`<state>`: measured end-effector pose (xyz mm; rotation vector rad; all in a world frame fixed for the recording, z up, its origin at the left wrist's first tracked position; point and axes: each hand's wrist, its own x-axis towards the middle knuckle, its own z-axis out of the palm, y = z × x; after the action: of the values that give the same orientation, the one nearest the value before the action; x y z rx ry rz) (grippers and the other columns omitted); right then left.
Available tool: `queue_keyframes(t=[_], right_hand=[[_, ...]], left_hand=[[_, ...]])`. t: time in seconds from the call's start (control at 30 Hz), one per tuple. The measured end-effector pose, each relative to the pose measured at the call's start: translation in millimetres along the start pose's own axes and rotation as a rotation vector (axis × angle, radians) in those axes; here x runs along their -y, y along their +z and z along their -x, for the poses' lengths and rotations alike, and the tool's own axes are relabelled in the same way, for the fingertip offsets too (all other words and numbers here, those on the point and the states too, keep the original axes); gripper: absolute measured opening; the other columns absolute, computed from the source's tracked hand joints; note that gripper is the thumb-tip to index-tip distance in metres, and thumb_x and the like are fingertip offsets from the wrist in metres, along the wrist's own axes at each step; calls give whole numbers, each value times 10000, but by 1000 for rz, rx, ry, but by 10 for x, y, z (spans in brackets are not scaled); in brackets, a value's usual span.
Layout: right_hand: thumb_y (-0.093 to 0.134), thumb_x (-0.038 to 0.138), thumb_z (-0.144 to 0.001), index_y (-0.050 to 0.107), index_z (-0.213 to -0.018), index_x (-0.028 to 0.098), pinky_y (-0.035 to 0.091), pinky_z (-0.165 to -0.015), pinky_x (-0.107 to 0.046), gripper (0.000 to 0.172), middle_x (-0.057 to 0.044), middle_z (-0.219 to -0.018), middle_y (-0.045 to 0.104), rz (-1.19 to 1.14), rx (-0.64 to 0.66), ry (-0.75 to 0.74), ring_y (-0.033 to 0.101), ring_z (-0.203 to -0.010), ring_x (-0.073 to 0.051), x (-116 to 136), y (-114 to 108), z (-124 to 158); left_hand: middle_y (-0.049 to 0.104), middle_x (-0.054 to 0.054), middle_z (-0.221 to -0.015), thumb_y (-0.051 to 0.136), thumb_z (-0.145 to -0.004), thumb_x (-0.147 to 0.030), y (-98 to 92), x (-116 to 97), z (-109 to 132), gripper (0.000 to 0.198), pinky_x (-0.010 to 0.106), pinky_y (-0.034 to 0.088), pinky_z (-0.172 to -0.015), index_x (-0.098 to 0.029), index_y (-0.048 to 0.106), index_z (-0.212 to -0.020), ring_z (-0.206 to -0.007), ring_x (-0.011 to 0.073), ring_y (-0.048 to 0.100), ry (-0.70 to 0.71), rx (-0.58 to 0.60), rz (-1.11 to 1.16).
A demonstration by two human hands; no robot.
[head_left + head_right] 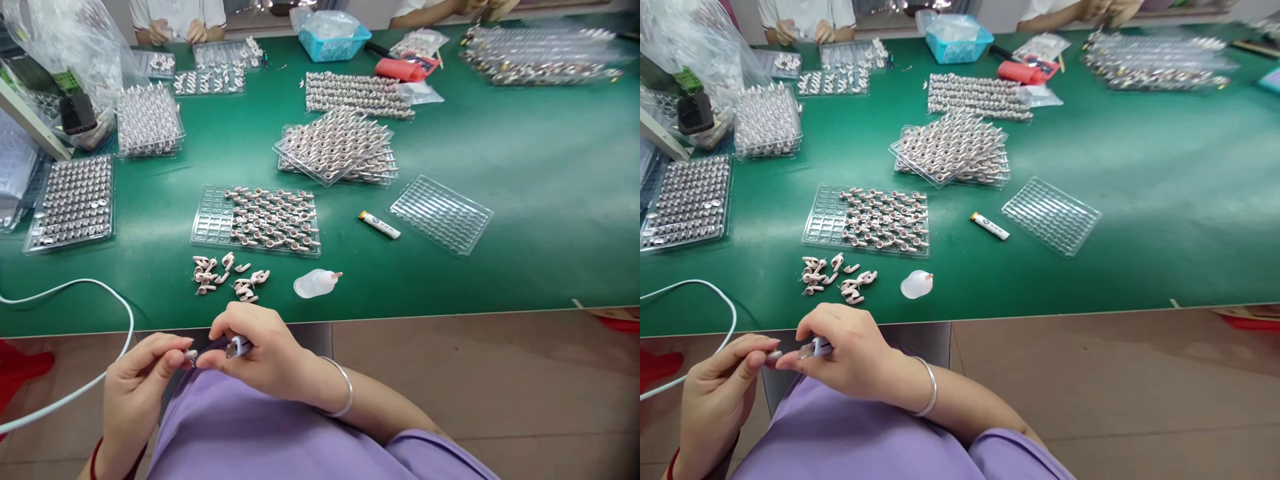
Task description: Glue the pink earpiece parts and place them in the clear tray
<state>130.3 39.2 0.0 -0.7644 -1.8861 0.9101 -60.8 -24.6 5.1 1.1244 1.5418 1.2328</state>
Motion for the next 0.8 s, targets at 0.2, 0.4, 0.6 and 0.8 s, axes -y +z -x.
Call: queue_keyframes(t=[0.2,0.4,0.6,0.8], right_hand=[[649,350,-863,552,-1016,194,401,-639,-238,238,17,-777,599,94,253,321,539,-666,-121,186,-53,-291],[664,181,-858,623,-980,161,380,-625,-210,130,57,-710,552,-208,417,532,489,-665,-93,68,442,-1512],[564,317,-955,591,-1114,140,556,-719,-312,239,-43,-1008,640,-247,215,719,637,-820,-144,-509,1268,-3111],[583,342,-943,557,-1226,161,547,-878,-428,337,-88,-1228,592,-343,30,906,621,-1047,-218,-1029,1667,-4043]], left_hand=[[735,30,-749,809,-693,-389,-77,152,-194,280,252,585,-618,-200,765,-895,-614,150,673,18,-140,177],[727,14,-803,801,-695,-395,-311,467,-673,420,235,571,-669,-213,677,-1053,-723,149,686,82,-221,205],[730,55,-799,776,-713,-413,-436,723,-762,365,266,576,-668,-188,687,-985,-722,194,711,79,-105,207],[709,57,-779,748,-737,-490,-415,931,-707,393,234,556,-637,-190,690,-984,-690,175,691,26,-108,342]])
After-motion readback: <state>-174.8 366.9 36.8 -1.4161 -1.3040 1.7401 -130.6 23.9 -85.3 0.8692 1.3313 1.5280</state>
